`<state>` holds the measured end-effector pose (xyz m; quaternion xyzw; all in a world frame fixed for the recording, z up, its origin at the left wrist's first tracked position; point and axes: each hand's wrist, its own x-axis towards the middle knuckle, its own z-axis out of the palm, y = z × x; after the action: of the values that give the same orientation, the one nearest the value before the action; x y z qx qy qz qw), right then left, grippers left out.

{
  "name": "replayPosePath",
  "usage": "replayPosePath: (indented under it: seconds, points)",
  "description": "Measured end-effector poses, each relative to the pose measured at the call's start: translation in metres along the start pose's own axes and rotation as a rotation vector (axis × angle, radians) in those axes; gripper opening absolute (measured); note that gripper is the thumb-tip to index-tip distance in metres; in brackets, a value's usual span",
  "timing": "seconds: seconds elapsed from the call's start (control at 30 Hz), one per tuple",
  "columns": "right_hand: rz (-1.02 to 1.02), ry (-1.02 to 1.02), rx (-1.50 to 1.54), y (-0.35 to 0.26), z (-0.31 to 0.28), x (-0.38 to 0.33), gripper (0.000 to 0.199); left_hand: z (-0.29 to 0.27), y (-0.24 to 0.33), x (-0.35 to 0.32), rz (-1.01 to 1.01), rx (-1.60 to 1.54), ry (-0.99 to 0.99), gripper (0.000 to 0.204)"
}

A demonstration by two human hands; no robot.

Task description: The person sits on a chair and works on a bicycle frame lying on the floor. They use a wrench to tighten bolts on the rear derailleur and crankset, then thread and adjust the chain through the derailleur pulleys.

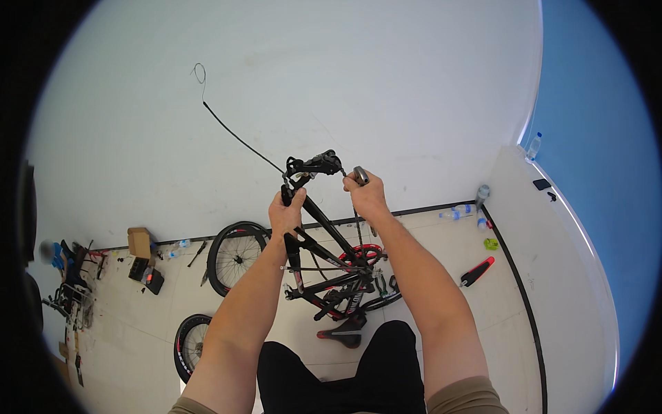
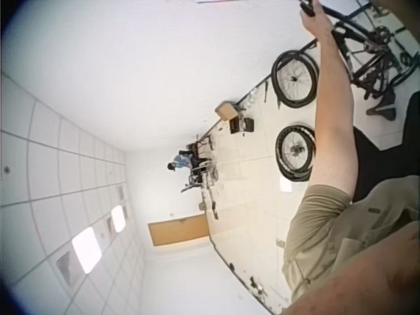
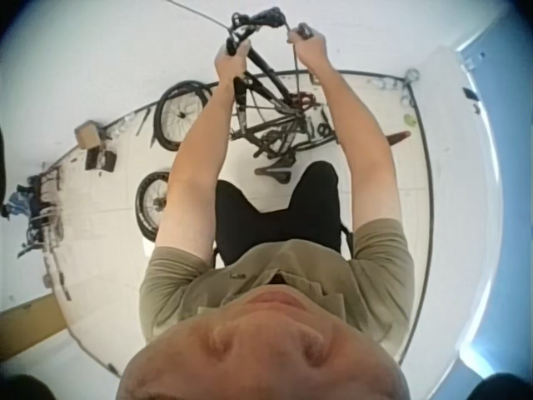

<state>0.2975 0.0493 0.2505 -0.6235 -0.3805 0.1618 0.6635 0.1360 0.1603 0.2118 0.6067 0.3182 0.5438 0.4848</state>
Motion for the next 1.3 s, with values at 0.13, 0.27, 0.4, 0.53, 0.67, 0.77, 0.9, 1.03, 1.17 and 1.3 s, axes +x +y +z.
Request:
replayPosePath:
  seconds: [0.13, 0.27, 0.4, 0.53, 0.67, 0.77, 0.9, 1.03, 1.17, 1.3]
  points:
    - [-0.005, -0.015, -0.075, 0.017, 0.002, -0.002, 0.010, -0.001, 0.004, -0.001, -0.041, 0.037, 0.009, 0.031]
    - [0.063, 0.012, -0.089, 0.047, -0.001, -0.006, 0.009, 0.007, -0.006, 0.003, -0.044, -0.031, -0.011, 0.031]
    - [0.045, 0.034, -0.057, 0.049, 0.003, -0.015, 0.016, 0.002, -0.004, 0.001, -0.019, 0.004, 0.010, 0.030]
    - [-0.124, 0.088, -0.004, 0.024, 0.009, -0.013, 0.021, 0.002, 0.001, -0.002, -0.054, 0.048, 0.002, 0.032]
    - [-0.125, 0.090, -0.086, 0.001, 0.014, -0.006, 0.018, 0.003, 0.008, -0.006, -0.036, 0.052, 0.014, 0.032]
    - [-0.138, 0.101, -0.199, 0.007, 0.015, 0.000, 0.017, 0.003, 0.012, -0.008, -0.049, 0.019, 0.016, 0.033]
    - [-0.161, 0.131, -0.254, 0.030, 0.011, 0.005, 0.017, 0.004, 0.025, -0.013, -0.065, 0.042, 0.015, 0.036]
    - [-0.077, 0.119, -0.292, 0.029, 0.012, -0.007, 0.018, -0.001, 0.027, -0.013, -0.078, 0.024, -0.004, 0.038]
    - [-0.168, 0.080, -0.189, 0.029, 0.010, -0.009, 0.017, -0.001, 0.028, -0.013, -0.101, 0.041, -0.024, 0.036]
    - [-0.262, 0.120, -0.142, 0.006, 0.013, -0.007, 0.018, 0.002, 0.026, -0.011, -0.036, 0.120, -0.021, 0.041]
